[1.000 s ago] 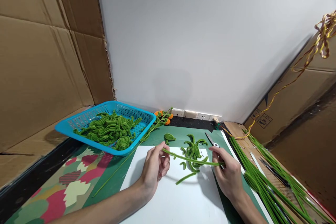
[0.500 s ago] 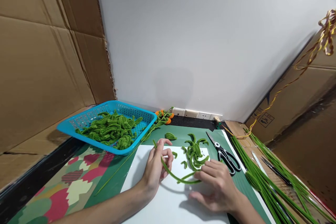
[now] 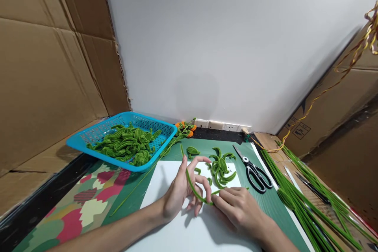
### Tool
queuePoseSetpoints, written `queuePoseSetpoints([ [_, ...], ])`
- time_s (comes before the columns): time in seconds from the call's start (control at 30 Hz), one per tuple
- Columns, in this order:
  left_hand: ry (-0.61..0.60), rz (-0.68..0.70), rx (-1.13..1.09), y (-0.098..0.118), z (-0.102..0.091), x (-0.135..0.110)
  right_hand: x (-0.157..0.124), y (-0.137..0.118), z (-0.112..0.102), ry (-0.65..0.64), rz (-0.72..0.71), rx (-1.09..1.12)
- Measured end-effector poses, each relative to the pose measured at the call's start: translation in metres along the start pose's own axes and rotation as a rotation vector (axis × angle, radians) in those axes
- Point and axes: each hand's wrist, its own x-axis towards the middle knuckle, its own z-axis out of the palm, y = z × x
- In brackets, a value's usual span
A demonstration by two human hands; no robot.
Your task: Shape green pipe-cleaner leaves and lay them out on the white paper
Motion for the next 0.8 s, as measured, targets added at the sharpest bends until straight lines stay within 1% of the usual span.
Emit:
queuePoseSetpoints([
  [0.1, -0.116, -0.047, -0.023, 0.001, -0.001, -0.002, -0.001, 0.001, 0.003, 0.001, 0.003, -0.035],
  [0.17, -0.168, -0.069, -0.036, -0.001, -0.001, -0.003, 0.0, 0.001, 0.003, -0.007, 0.008, -0.05],
  [0.23, -0.186, -0.08, -0.061, -0.003, -0.002, -0.003, 0.002, 0.0, 0.002, -0.024, 0.009, -0.041],
  [0.27, -0.176, -0.081, -0.08, -0.004, -0.003, -0.002, 0.003, -0.001, 0.0, -0.033, 0.012, -0.026],
  [0.33, -0.11, -0.073, -0.135, -0.004, -0.005, 0.0, 0.003, 0.0, -0.003, -0.049, 0.034, 0.009],
  [0.43, 0.045, -0.055, -0.2, -0.004, -0.006, 0.002, 0.001, 0.007, -0.009, -0.039, 0.074, 0.002],
  [0.5, 0.143, -0.033, -0.201, -0.003, -0.005, 0.003, -0.002, 0.014, -0.014, -0.003, 0.093, -0.036],
  [0.63, 0.265, 0.01, -0.16, -0.004, 0.001, 0.004, -0.009, 0.029, -0.024, 0.048, 0.168, -0.064],
  [0.73, 0.404, 0.081, -0.16, -0.006, 0.004, 0.007, -0.014, 0.034, -0.026, 0.049, 0.242, 0.012],
  [0.8, 0.495, 0.136, -0.166, -0.008, 0.004, 0.009, -0.016, 0.033, -0.025, 0.035, 0.302, 0.132],
])
